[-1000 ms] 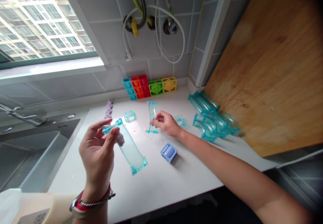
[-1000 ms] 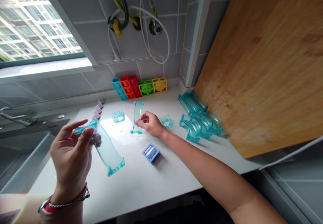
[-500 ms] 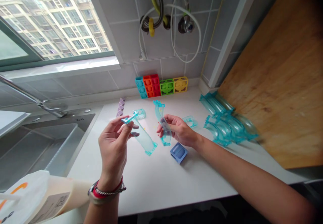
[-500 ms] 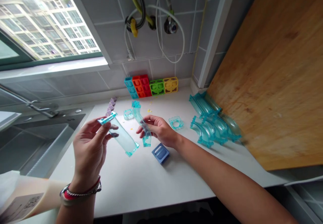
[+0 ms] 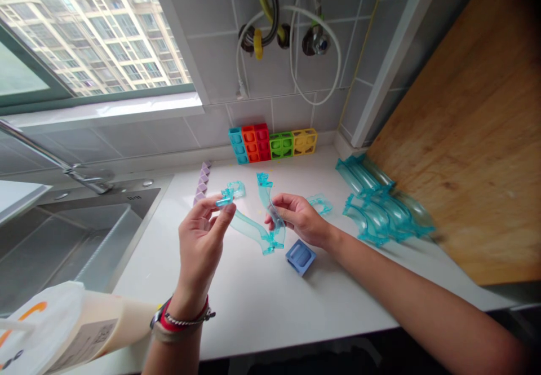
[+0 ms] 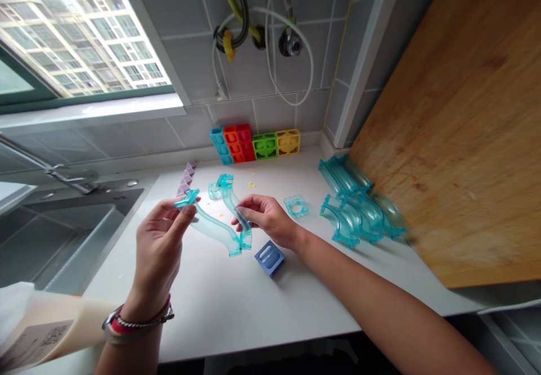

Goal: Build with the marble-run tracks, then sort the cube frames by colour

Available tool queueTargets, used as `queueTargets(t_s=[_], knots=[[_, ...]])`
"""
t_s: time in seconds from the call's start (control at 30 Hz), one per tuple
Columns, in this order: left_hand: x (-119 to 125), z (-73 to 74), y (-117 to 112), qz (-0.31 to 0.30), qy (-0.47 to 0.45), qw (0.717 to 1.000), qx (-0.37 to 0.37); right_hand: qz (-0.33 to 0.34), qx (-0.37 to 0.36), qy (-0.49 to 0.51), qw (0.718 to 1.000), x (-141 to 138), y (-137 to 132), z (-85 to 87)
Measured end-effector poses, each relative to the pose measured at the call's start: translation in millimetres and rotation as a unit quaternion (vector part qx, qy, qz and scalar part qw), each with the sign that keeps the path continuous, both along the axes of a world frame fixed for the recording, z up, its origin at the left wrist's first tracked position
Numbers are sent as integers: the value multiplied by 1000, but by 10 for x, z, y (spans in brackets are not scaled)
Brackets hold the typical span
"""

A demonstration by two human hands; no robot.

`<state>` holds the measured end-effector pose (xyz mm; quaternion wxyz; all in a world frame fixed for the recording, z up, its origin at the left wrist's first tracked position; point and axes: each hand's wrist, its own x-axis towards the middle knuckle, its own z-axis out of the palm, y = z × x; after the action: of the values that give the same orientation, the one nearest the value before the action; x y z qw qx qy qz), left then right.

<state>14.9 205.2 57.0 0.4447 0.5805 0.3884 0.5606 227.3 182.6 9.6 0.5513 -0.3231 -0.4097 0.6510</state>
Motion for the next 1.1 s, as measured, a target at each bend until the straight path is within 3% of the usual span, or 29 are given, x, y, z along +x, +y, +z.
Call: queueTargets(t_s=[0.23, 0.73, 1.1], knots=[[59, 19, -46, -66, -44, 996, -50, 12, 3, -39, 999, -45, -15, 19], [60, -9, -40, -39, -55, 997, -46, -5, 25, -91, 996, -57, -12, 37], [56, -6, -33, -61, -46, 994, -75, 16, 17, -99, 995, -69, -16, -21]])
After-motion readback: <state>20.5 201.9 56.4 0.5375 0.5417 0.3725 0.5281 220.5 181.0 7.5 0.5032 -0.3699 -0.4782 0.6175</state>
